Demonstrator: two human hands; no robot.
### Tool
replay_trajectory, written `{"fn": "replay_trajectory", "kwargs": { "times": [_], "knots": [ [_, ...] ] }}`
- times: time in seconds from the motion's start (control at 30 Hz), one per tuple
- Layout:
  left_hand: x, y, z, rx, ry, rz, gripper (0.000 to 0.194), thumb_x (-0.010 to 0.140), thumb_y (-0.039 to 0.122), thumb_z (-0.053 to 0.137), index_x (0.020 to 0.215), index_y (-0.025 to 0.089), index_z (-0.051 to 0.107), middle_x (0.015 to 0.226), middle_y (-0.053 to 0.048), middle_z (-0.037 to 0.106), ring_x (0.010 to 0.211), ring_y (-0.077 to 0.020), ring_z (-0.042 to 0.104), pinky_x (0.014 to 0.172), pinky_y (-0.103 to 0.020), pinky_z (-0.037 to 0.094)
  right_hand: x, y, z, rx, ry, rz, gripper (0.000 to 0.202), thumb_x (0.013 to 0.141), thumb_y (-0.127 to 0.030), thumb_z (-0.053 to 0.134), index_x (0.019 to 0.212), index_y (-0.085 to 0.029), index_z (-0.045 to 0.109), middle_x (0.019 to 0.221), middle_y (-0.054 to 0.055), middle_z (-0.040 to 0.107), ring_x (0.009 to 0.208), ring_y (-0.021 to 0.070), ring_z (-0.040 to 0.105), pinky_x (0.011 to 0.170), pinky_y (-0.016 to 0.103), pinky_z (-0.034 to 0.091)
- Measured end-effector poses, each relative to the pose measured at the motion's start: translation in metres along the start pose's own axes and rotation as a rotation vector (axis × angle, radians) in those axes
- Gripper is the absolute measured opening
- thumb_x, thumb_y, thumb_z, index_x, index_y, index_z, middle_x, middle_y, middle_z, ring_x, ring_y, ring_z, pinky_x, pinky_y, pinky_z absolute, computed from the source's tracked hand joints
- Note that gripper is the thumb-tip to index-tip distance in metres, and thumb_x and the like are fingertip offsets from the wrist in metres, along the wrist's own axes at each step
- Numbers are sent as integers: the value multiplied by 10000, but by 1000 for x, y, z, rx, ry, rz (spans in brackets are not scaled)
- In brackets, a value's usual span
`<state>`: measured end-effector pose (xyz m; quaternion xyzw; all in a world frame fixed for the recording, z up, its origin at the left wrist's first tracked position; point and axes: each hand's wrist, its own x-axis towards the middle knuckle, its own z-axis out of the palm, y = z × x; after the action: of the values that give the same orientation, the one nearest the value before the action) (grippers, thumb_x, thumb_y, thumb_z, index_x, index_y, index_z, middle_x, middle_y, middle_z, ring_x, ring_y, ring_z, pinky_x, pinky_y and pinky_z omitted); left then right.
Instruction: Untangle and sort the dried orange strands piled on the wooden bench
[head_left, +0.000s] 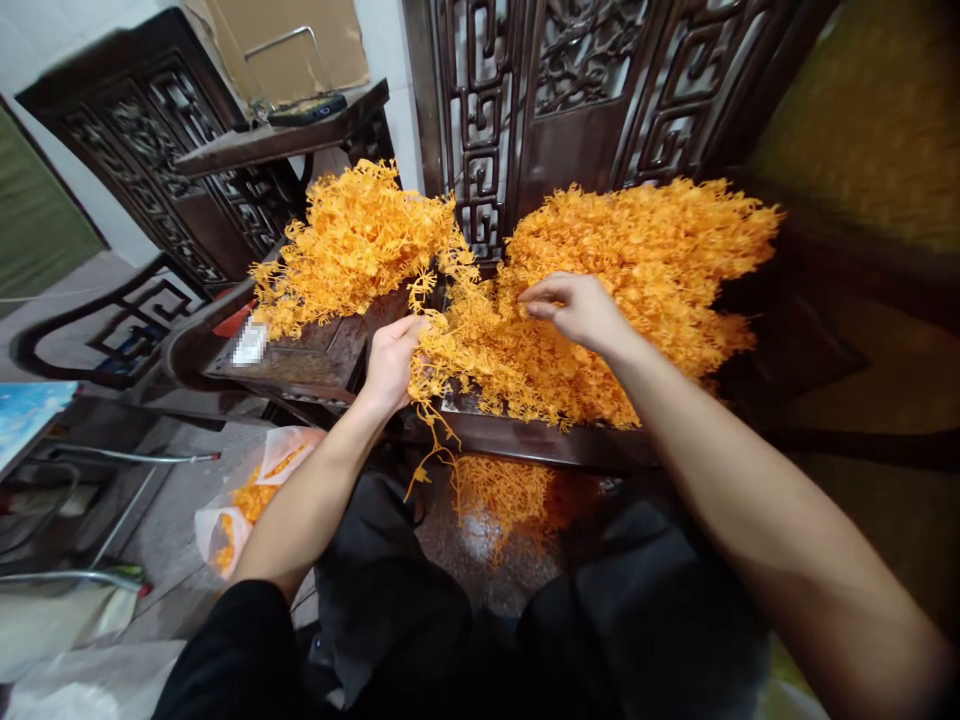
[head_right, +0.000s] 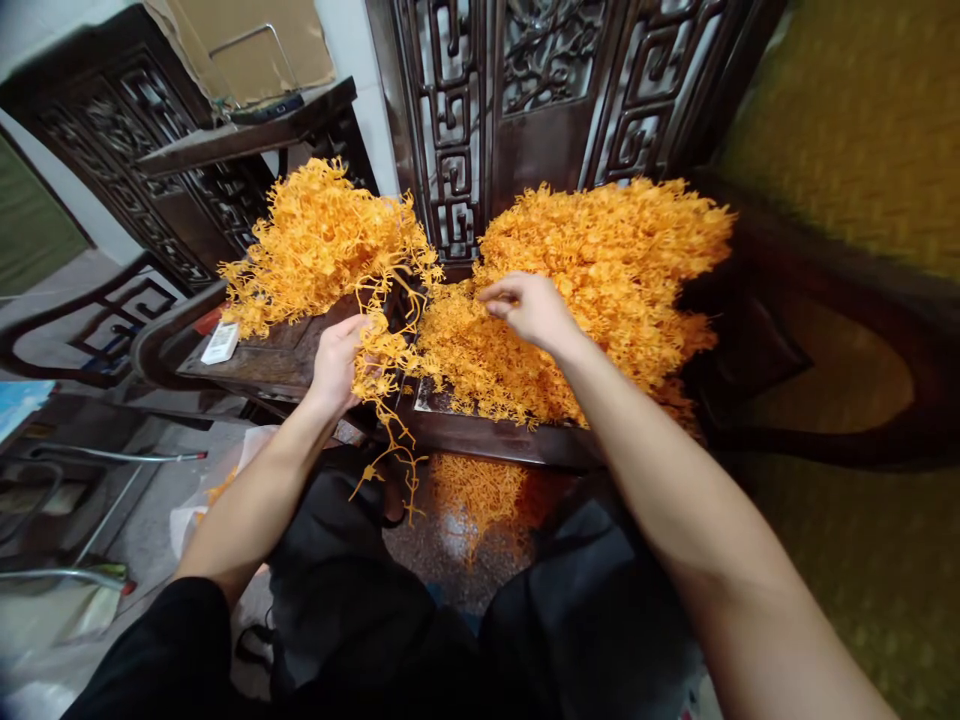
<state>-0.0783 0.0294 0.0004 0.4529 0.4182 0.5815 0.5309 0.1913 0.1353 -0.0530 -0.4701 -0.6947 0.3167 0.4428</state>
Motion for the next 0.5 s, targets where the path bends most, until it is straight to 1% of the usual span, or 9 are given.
{"fn": "replay_trajectory", "kwargs": {
  "times": [0.07,0.1,0.17,0.2,0.23,0.3,0.37,0.43,0.5],
  "knots": [
    [-1,-3,1,3,-25,-26,460,687,563,886,667,195,611,458,68,420,363,-59,316,390,-230,252,1,-2,17,-204,11,-147,155,822,-139,684,878,-173,825,1069,123,762,1019,285,700,1007,541,556],
    [-1,-4,2,7,-33,-38,462,685,572,884,678,197,613,452,72,412,359,-60,313,390,-232,251,0,-6,24,-253,4,-202,172,830,-132,669,881,-174,827,1162,136,753,1122,314,679,1081,578,508],
    [-2,-6,4,14,-56,-63,483,685,603,874,694,198,612,446,77,399,354,-59,310,389,-234,242,-8,-21,35,-234,-24,-268,198,871,-170,664,983,-186,826,1329,138,708,1274,336,623,1173,604,427],
    [-2,-7,5,13,-71,-74,497,685,620,868,697,196,608,448,77,397,354,-59,311,389,-234,239,-14,-31,39,-164,-46,-274,217,911,-221,654,1056,-201,815,1365,129,694,1292,323,619,1181,592,426],
    [-2,-8,6,5,-86,-83,510,683,630,866,696,195,601,454,75,401,357,-58,313,391,-234,238,-20,-42,43,-57,-79,-261,249,963,-292,618,1119,-219,798,1355,120,703,1267,299,641,1160,569,458],
    [-3,-10,9,-20,-109,-100,520,673,628,874,702,194,590,474,70,420,366,-56,318,398,-235,238,-32,-61,48,187,-171,-206,332,1033,-424,530,1192,-255,767,1254,96,748,1143,246,704,1057,501,553],
    [-3,-12,12,-35,-119,-120,520,668,619,879,718,197,581,493,68,433,377,-55,321,406,-238,237,-38,-69,52,319,-192,-175,326,1011,-473,573,1153,-259,773,1165,83,767,1063,221,721,988,449,588],
    [-2,-14,15,-37,-122,-145,517,673,618,872,739,201,573,505,69,430,384,-55,317,412,-238,225,-35,-64,54,311,-89,-165,258,909,-421,727,1072,-231,788,1127,83,767,1039,219,719,987,428,582],
    [-1,-16,18,-39,-113,-165,510,671,606,870,752,205,566,508,74,416,387,-52,304,416,-235,206,-26,-47,52,287,42,-107,243,839,-351,786,1028,-199,791,1098,88,774,1003,219,724,980,425,578]
  ]
}}
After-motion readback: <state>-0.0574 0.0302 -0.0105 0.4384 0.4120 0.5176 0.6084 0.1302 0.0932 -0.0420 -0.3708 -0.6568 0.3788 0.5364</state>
